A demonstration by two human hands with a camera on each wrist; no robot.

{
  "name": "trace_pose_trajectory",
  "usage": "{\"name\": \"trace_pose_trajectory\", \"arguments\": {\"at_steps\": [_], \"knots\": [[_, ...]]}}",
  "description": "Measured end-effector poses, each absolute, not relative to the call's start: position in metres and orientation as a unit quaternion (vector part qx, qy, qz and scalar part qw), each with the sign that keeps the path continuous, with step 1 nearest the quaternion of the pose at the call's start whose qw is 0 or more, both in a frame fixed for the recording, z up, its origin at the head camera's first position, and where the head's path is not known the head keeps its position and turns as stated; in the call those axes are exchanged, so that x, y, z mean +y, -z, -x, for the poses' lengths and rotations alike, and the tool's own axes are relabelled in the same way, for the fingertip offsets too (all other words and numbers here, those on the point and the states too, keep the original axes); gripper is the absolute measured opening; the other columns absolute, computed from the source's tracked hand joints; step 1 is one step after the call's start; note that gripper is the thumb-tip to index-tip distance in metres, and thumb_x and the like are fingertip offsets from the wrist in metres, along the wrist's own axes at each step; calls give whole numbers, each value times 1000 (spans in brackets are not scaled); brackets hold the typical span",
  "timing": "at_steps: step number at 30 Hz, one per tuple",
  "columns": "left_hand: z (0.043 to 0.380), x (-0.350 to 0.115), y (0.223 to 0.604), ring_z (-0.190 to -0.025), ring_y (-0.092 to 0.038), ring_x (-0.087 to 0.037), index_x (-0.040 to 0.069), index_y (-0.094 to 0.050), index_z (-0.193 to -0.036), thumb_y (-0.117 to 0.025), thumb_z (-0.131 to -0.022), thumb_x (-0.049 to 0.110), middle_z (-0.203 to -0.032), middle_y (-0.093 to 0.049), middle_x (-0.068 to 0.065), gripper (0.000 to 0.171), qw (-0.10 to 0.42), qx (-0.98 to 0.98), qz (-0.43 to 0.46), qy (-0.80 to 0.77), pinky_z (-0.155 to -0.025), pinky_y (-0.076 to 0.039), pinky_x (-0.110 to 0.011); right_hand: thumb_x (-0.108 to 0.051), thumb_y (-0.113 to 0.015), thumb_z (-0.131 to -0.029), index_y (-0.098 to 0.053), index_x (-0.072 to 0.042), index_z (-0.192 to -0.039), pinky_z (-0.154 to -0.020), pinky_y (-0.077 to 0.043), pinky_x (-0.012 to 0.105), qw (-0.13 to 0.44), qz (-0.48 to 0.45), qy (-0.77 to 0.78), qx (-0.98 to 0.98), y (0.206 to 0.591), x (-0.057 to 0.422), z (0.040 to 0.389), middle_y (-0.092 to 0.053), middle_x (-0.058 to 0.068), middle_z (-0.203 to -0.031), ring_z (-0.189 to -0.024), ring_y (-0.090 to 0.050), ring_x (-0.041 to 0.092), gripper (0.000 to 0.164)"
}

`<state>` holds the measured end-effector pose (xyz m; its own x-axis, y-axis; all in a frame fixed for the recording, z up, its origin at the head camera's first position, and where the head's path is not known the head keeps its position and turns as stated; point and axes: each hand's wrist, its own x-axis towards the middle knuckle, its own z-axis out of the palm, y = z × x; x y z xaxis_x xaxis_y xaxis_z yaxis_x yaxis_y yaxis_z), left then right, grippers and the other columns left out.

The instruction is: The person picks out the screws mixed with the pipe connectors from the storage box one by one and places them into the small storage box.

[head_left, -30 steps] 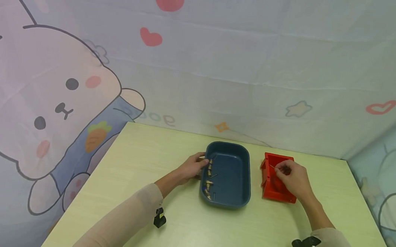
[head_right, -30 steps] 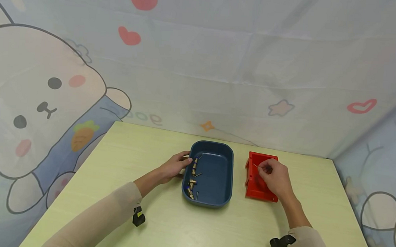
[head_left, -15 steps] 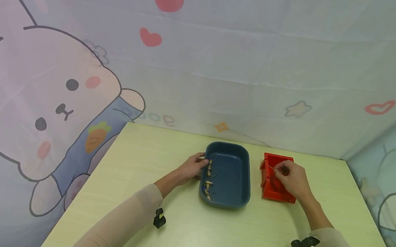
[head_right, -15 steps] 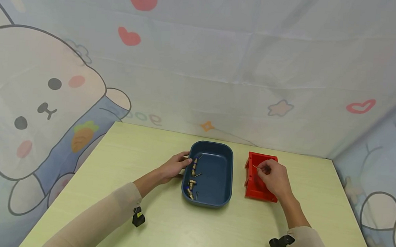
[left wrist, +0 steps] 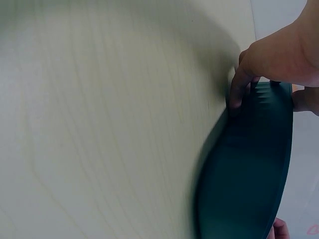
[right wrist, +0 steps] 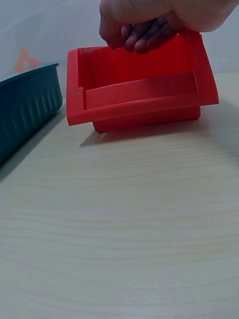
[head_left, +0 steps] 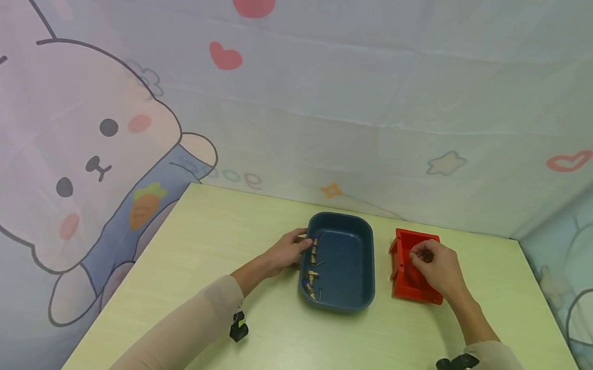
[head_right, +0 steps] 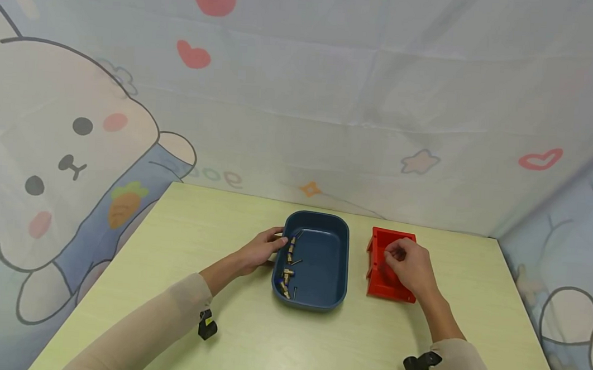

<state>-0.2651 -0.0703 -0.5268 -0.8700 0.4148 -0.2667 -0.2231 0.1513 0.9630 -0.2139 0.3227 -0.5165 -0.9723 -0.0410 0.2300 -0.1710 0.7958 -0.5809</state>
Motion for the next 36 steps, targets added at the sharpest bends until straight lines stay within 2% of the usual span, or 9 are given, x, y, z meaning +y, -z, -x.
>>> {"name": "trace_pose_trajectory", "arguments": {"at_steps": [19,28,36], "knots": [[265,-70,526,-138,-55,-40,9,-34,-165,-51,-115,24,-158,-45,-24,55,248,713,-71,-652,-89,-62,-46,-4,-74,-97,-71,-3,-106,-77,-54,25,85,-69,-319,-941,513,325,216,-70,9,-96,-89,-63,26,9],[266,-71,529,-141,-52,-41,9,-35,-165,-52,-114,24,-158,-45,-24,55,251,709,-69,-656,-91,-61,-48,-4,-75,-97,-73,-5,-105,-76,-53,26,109,-94,-324,-935,502,314,217,-69,7,-95,-87,-62,24,7],[268,-74,529,-142,-50,-42,9,-33,-165,-51,-115,24,-159,-44,-25,56,255,707,-78,-655,-94,-60,-50,-6,-77,-97,-75,-7,-101,-72,-52,17,137,-129,-352,-917,496,294,223,-72,4,-92,-80,-65,18,5]]}}
